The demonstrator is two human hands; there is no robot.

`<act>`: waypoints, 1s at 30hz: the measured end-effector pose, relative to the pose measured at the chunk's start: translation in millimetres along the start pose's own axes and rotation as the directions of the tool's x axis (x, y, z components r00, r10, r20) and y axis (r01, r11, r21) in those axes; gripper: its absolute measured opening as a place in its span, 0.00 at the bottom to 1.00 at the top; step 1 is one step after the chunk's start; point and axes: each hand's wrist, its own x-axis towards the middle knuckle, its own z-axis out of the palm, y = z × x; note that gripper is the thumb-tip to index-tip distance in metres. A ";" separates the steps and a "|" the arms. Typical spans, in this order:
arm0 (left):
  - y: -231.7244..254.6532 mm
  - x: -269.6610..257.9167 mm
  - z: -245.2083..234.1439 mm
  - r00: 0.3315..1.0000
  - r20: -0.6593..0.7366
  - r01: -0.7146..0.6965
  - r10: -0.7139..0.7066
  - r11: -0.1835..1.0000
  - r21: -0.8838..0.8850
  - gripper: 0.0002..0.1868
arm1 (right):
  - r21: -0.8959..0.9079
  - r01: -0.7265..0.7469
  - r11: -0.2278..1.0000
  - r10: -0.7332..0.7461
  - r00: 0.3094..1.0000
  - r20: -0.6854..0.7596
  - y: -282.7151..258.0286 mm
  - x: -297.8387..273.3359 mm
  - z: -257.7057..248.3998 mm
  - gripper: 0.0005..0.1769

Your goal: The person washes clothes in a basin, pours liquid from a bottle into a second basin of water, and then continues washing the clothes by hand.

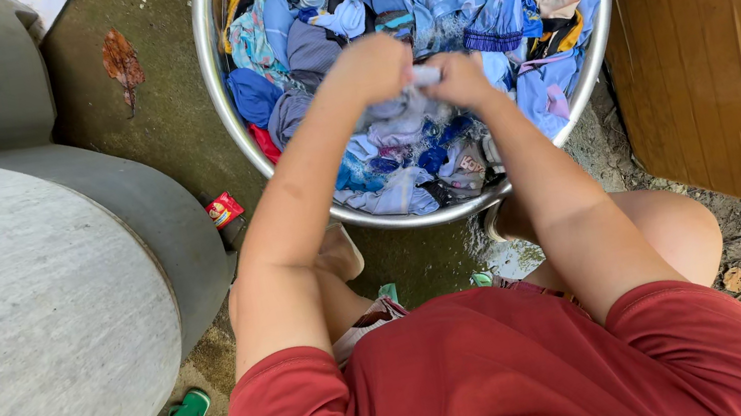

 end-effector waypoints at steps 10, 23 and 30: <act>75.4 -100.4 -223.1 0.894 -0.297 -0.335 0.336 0.940 0.057 0.18 | 0.267 0.726 0.634 -0.672 0.688 -0.274 -79.5 -91.4 -252.7 0.09; 8.6 1.9 -47.1 0.978 -0.072 -0.209 0.197 0.941 -0.265 0.22 | 0.281 0.538 0.795 -0.583 0.804 0.111 -61.7 -22.8 -128.2 0.41; -46.4 26.9 136.7 0.917 0.368 0.102 -0.155 0.982 0.161 0.16 | -0.499 0.092 0.862 0.044 0.966 0.254 36.6 16.2 22.9 0.20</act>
